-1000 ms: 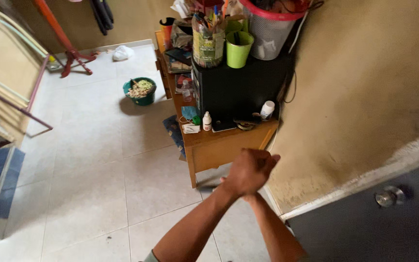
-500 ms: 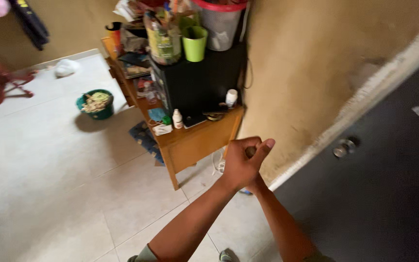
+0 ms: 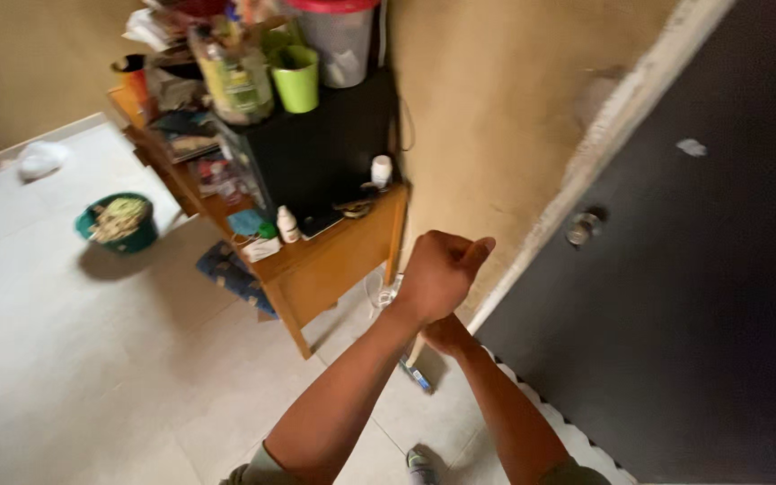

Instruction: The person sweeps the floor with a broom, gathers debris into a pile, and then handles an iron by its cord and body near a desk.

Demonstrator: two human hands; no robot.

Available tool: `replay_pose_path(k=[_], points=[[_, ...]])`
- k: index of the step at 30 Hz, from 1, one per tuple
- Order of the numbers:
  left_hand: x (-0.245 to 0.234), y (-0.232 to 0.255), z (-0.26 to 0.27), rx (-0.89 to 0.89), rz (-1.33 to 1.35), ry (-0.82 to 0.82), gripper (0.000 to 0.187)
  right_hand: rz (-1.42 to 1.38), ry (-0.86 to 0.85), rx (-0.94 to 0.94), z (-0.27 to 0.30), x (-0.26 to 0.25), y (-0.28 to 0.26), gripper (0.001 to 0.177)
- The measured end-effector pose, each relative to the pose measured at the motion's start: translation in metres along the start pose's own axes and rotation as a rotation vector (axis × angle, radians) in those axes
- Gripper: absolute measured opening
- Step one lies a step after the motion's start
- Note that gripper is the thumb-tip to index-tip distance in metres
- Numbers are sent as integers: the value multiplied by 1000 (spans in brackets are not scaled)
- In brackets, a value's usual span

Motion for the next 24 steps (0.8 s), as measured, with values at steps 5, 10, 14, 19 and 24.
replay_pose_path(k=[5, 10, 14, 19, 24], points=[[19, 20, 7, 152, 343, 98, 53, 62, 131, 50, 36, -53, 13, 49], [101, 40, 14, 230, 704, -93, 47, 156, 343, 222, 128, -142, 68, 52], [186, 69, 37, 313, 663, -356, 48, 202, 508, 392, 219, -203, 107, 54], [271, 88, 74, 394, 533, -574, 46, 236, 615, 568, 321, -235, 151, 58], [335, 70, 98, 419, 204, -803, 38, 236, 652, 624, 331, -247, 200, 64]])
Point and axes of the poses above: each hand's wrist, its own z-axis away from the middle knuckle, its own x-axis out of the palm, y = z × x, the point moved 9 cm from there along -z, towards the middle knuckle, and after that the axes turned 15 degrees about -z, right-handed, at the moved point
